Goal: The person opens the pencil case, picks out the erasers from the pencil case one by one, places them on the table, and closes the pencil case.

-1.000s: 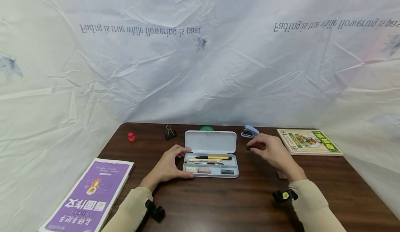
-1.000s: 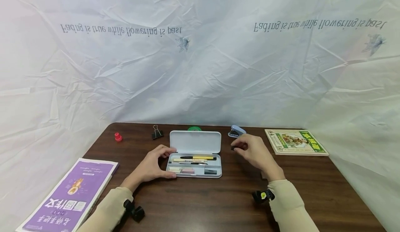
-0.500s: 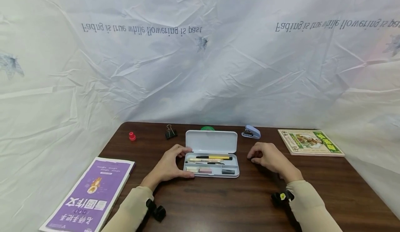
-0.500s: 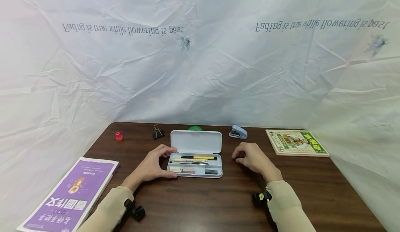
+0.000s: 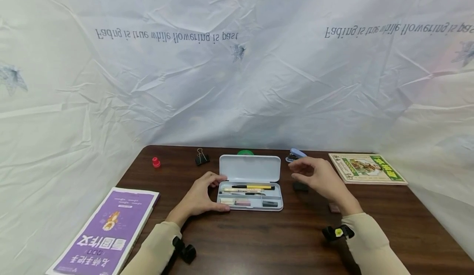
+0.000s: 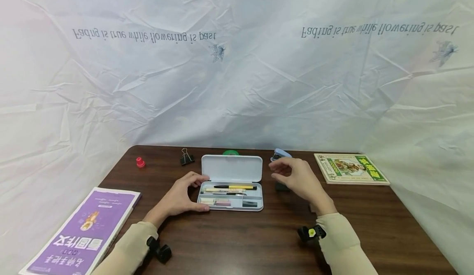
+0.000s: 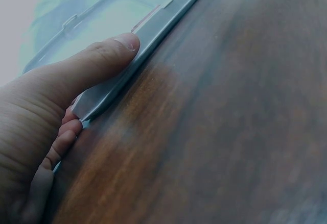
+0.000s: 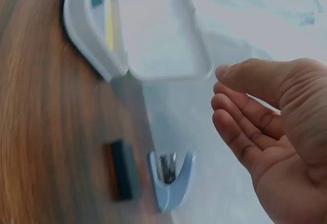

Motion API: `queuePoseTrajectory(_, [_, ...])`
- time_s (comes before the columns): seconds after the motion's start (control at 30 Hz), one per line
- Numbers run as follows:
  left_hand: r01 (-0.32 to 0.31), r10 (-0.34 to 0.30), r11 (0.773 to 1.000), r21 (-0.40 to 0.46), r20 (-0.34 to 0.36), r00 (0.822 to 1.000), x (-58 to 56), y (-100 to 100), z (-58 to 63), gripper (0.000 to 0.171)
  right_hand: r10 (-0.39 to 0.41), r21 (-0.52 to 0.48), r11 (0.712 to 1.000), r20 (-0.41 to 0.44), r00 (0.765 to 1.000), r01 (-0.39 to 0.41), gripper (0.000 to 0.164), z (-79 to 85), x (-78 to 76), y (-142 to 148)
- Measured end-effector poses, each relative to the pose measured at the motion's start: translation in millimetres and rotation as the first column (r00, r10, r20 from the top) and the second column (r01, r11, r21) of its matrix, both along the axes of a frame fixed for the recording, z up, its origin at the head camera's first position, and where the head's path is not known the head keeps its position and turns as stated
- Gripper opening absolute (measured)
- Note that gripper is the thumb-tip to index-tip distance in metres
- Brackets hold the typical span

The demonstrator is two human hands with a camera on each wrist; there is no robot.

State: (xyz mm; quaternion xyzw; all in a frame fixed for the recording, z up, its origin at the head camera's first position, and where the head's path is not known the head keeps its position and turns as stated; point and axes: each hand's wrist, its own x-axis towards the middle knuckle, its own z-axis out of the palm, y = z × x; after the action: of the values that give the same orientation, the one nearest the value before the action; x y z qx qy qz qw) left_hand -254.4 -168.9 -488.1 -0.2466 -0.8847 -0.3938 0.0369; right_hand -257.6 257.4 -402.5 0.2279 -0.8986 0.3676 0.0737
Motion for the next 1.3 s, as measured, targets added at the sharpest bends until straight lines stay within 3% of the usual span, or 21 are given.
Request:
queuePoseTrajectory(0.17, [0.005,-0.005,1.000,0.004,0.005,1.000,-0.1,-1,0.0,0.090,0.077,-0.079,0.994,0.009,0.997,-0.076,0.030,9.1,7.0,-17])
queuePoseTrajectory(0.3, [0.006,-0.006,1.000,0.005,0.005,1.000,-0.6,0,-0.1,0.090,0.154,-0.079,0.985,0.021,0.988,-0.152,0.030,6.3,10.9,-30])
queuePoseTrajectory(0.53, [0.005,-0.005,1.000,0.001,0.001,1.000,-0.7,0,0.3,0.090,0.296,-0.017,0.955,0.075,0.952,-0.296,0.022,-11.6,12.9,-48])
queuePoseTrajectory(0.7, [0.003,-0.003,1.000,-0.006,0.009,1.000,0.4,0,1.1,0.090,0.339,0.052,0.934,0.178,0.924,-0.353,0.019,-20.1,13.7,-58])
queuePoseTrajectory(0.83, [0.003,-0.003,1.000,-0.009,0.011,1.000,1.3,0,2.1,0.090,0.354,0.079,0.923,0.210,0.911,-0.377,0.016,-23.9,14.0,-63])
queuePoseTrajectory(1.07, [0.002,-0.002,1.000,-0.007,0.012,1.000,1.4,0,1.8,0.090,0.357,0.093,0.922,0.179,0.917,-0.377,0.018,-25.3,14.5,-63])
queuePoseTrajectory(1.3, [0.006,-0.006,1.000,-0.005,0.007,1.000,0.7,0,0.8,0.090,0.306,0.089,0.946,0.082,0.949,-0.313,0.022,-15.3,16.0,-54])
